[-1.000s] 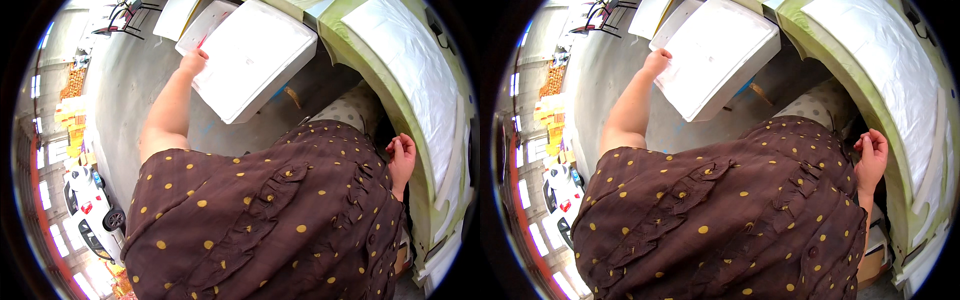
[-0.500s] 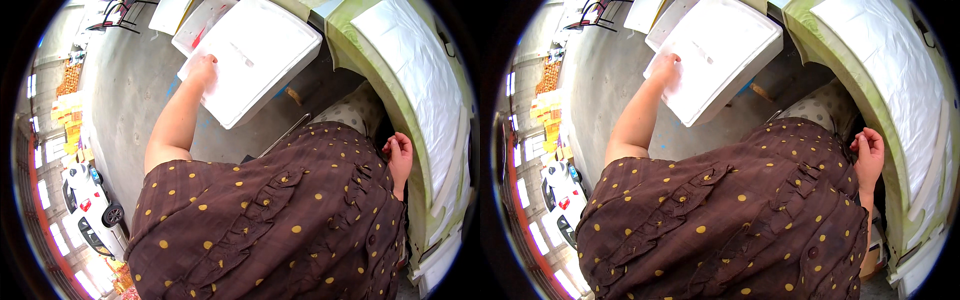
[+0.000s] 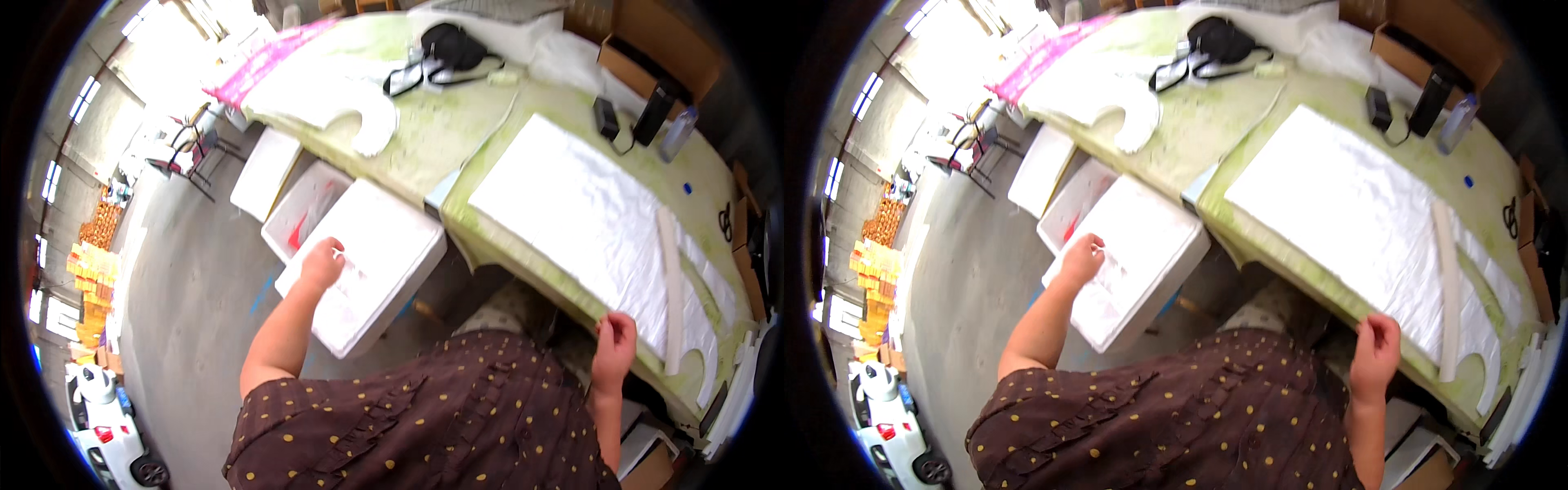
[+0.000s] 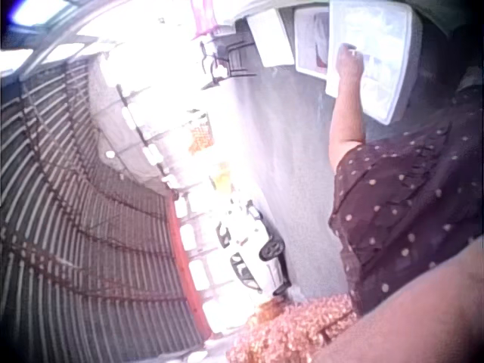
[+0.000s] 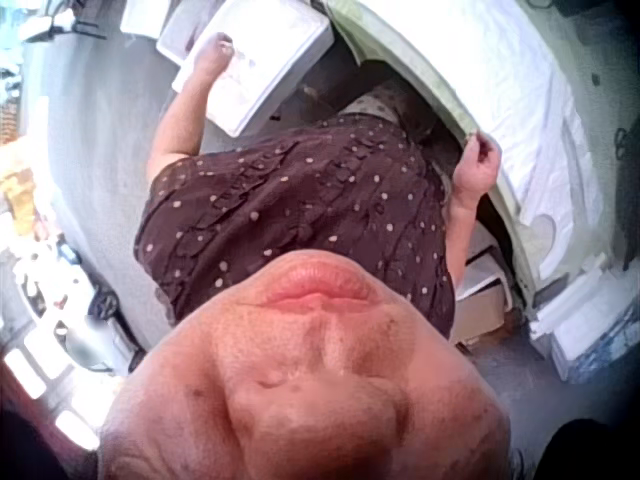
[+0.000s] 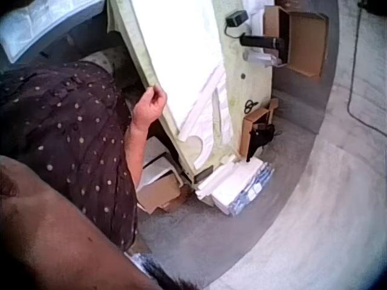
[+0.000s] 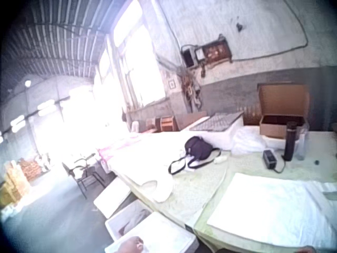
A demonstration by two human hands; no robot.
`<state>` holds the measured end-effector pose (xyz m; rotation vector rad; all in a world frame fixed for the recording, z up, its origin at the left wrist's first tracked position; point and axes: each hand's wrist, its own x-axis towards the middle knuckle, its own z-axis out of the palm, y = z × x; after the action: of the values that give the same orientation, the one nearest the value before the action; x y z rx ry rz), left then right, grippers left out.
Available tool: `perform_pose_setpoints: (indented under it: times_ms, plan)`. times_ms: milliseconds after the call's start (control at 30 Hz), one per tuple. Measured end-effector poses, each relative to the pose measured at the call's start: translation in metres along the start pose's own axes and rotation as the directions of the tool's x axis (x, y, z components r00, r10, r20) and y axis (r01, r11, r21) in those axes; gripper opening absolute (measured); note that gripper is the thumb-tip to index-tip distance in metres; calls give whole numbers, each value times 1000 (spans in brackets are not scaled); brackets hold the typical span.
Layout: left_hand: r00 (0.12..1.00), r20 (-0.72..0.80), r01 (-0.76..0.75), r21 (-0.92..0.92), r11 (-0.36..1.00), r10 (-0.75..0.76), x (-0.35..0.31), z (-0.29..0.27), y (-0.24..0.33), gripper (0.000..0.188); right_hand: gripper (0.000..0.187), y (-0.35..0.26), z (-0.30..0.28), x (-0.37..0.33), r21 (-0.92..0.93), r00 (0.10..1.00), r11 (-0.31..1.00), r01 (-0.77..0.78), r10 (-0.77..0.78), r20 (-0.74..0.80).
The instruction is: The person wraps small items in white plastic film on a table, folds the edges, and places the wrapped items into a white tray. The person repeats this process for multiple items.
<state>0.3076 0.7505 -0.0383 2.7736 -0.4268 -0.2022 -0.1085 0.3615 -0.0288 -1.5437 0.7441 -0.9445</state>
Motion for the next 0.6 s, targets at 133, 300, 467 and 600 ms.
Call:
perform_pose_setpoints:
  times_ms: [133, 300, 467, 600]
  plan:
    - [893, -308, -431, -375, 821, 328, 13, 12, 60, 15, 24, -18, -62, 18, -645, 912, 692, 325, -409, 22]
    - [766, -179, -592, -568, 571, 617, 1, 31, 205, 21, 45, -8, -175, 28, -967, 922, 246, 61, -386, -39]
    - [452, -56, -718, -616, 325, 890, -28, 65, 324, 24, 55, -8, -182, 33, -854, 996, 519, -8, -67, -50]
    - [230, -82, -783, -607, 134, 970, -52, 88, 406, 28, 59, -5, -157, 32, -875, 996, 484, 17, -85, -27]
